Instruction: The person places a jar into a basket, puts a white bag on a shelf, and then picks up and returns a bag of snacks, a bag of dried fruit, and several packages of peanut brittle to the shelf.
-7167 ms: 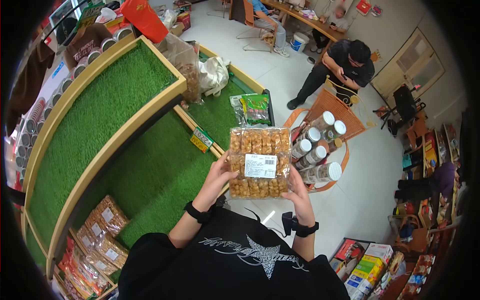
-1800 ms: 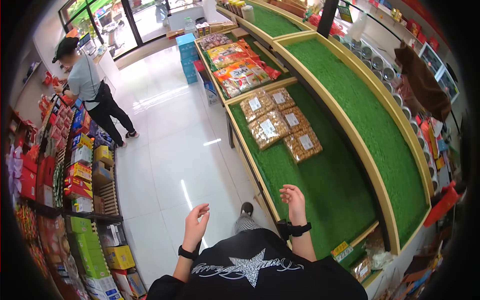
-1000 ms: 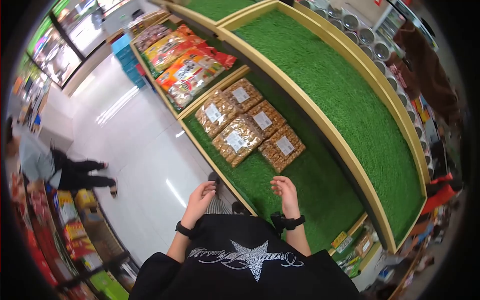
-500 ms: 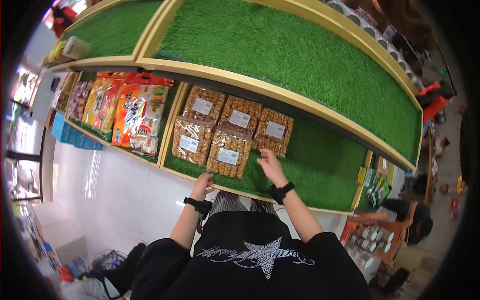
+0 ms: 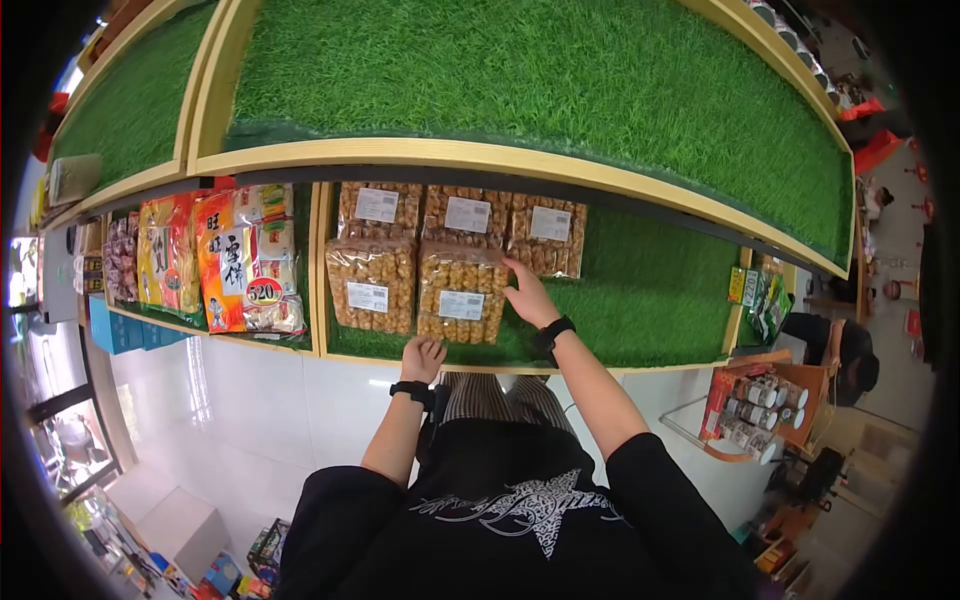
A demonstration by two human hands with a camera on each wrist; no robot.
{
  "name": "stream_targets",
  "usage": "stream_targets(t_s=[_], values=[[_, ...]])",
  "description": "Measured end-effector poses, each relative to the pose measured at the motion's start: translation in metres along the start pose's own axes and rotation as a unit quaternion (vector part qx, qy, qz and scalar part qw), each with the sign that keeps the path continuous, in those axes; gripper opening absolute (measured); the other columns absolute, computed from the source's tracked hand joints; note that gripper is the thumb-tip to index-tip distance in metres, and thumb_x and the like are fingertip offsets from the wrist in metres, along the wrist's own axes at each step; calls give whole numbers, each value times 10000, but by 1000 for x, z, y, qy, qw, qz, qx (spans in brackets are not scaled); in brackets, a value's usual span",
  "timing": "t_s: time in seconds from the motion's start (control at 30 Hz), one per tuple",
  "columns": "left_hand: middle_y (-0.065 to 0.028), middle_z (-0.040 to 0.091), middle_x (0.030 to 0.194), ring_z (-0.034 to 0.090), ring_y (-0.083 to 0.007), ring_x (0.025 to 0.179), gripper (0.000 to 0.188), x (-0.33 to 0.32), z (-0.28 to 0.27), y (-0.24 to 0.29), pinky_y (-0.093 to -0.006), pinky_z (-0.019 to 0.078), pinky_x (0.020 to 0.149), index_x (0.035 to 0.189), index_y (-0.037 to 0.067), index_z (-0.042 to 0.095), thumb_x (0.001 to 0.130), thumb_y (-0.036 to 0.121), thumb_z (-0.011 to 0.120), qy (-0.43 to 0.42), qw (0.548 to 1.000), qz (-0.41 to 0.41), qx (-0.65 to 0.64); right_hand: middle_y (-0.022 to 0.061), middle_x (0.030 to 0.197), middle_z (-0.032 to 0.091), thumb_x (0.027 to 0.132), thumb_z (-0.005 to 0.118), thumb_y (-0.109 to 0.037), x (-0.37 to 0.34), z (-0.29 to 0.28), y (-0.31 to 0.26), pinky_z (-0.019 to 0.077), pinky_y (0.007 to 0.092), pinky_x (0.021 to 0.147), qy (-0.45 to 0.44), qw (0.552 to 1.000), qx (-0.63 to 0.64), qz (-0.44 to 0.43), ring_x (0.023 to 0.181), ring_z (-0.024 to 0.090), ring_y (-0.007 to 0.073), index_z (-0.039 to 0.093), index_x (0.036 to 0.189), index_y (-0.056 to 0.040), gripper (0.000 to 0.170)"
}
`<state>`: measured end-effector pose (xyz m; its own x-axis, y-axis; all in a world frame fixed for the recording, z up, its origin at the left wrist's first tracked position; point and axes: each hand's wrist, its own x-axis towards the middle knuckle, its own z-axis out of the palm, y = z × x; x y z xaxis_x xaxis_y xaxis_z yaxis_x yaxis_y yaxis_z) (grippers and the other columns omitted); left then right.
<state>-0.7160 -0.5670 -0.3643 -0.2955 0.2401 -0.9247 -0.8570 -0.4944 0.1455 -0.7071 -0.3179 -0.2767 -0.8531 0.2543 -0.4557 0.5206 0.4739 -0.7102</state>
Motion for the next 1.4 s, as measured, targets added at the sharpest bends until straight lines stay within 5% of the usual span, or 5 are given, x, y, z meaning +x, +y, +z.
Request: stream_targets(t_s=[0.17,0.27,0.47,0.8,1.4], values=[[-35,468,880,471,-197,879,55,-32,15,-1,-397,371,855,832,80,423,795,114,445,-10,997,33,62,219,1214,400,794,495,-157,-31,0,13,348,394,891,21,989,119,87,1107,404,360,310,1207,-37,468],[-87,394,1091,354,-224,1122,343,-48,25,-7,-416,272,952,1140,65,337,822,140,444,-55,988,52,131,231,1212,383,803,504,-144,-52,7,53,335,382,905,37,980,162,106,1155,361,346,295,1197,-30,461],[-2,449,968,453,-137,912,407,-85,87,-22,-349,352,854,1193,129,346,800,138,453,-98,950,126,267,153,1203,388,745,455,28,-111,-28,62,261,317,965,164,879,446,38,1177,333,250,327,1157,-2,433],[-84,370,1252,301,-216,1211,510,-204,213,-108,-334,234,985,1237,33,345,735,13,432,-328,786,314,420,150,1271,340,752,437,18,-284,-122,61,223,343,991,349,760,543,-68,1224,284,256,298,1225,0,493],[-108,322,1305,299,-227,1207,623,-299,244,-377,-350,188,1018,1297,47,275,700,19,454,-601,631,87,483,121,1288,316,740,440,-45,-557,-132,175,276,396,944,575,640,507,-53,1178,323,230,289,1235,-45,517]])
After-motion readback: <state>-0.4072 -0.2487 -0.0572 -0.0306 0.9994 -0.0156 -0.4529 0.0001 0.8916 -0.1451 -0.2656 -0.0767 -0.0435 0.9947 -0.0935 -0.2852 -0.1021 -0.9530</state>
